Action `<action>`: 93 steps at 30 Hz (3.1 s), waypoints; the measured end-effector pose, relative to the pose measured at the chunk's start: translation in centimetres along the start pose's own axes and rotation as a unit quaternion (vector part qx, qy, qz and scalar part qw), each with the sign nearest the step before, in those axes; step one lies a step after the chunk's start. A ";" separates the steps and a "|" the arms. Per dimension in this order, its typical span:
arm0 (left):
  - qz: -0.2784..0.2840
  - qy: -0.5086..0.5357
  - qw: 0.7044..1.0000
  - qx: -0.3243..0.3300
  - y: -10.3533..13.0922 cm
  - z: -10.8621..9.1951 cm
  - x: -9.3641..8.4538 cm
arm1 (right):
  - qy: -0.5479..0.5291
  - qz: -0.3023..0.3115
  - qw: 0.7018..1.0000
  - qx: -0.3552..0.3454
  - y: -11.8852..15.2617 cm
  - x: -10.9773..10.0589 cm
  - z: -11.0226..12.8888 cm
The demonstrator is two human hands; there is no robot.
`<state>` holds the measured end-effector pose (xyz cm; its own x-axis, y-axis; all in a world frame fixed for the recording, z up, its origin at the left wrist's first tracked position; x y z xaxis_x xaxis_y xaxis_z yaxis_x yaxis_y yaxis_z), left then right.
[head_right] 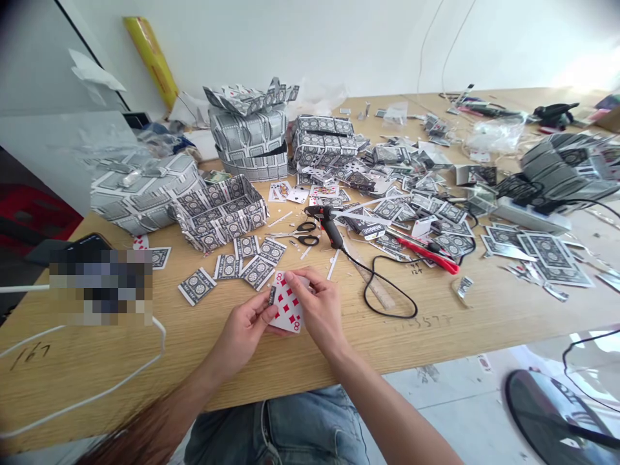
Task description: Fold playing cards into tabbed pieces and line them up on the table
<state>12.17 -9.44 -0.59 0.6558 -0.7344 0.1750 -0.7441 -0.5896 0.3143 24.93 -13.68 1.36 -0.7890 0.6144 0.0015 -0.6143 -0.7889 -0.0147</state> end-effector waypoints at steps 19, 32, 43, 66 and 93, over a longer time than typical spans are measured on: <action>-0.068 0.132 0.987 -0.065 -0.7 0.7 -1.4 | 0.405 0.209 0.769 -0.449 3.5 2.0 4.3; -0.029 0.081 0.994 -0.069 0.1 -0.3 -0.9 | 0.407 0.346 0.742 -0.404 3.9 1.2 2.9; -0.057 0.074 0.994 -0.061 -0.3 0.4 -1.3 | 0.420 0.403 0.705 -0.406 2.7 1.6 2.0; -0.096 0.028 0.994 -0.031 0.5 0.5 -1.8 | 0.393 0.340 0.716 -0.466 3.3 0.6 1.9; -0.034 0.179 0.974 -0.132 1.3 0.6 -0.8 | 0.499 0.322 0.679 -0.432 5.4 2.6 0.3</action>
<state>10.59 -9.78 -0.86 0.7408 -0.5042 0.4438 -0.6687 -0.4913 0.5581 19.56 -16.34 1.55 -0.2296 0.1884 -0.9549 0.4286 -0.8613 -0.2730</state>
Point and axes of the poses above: each hand's wrist, its own y-axis away from the middle knuckle, its own x-axis out of the palm, z = x × y, the point moved 6 cm from there along -y, towards the middle knuckle, and after that the axes turned 7 degrees about -x, right-handed, at the moved point
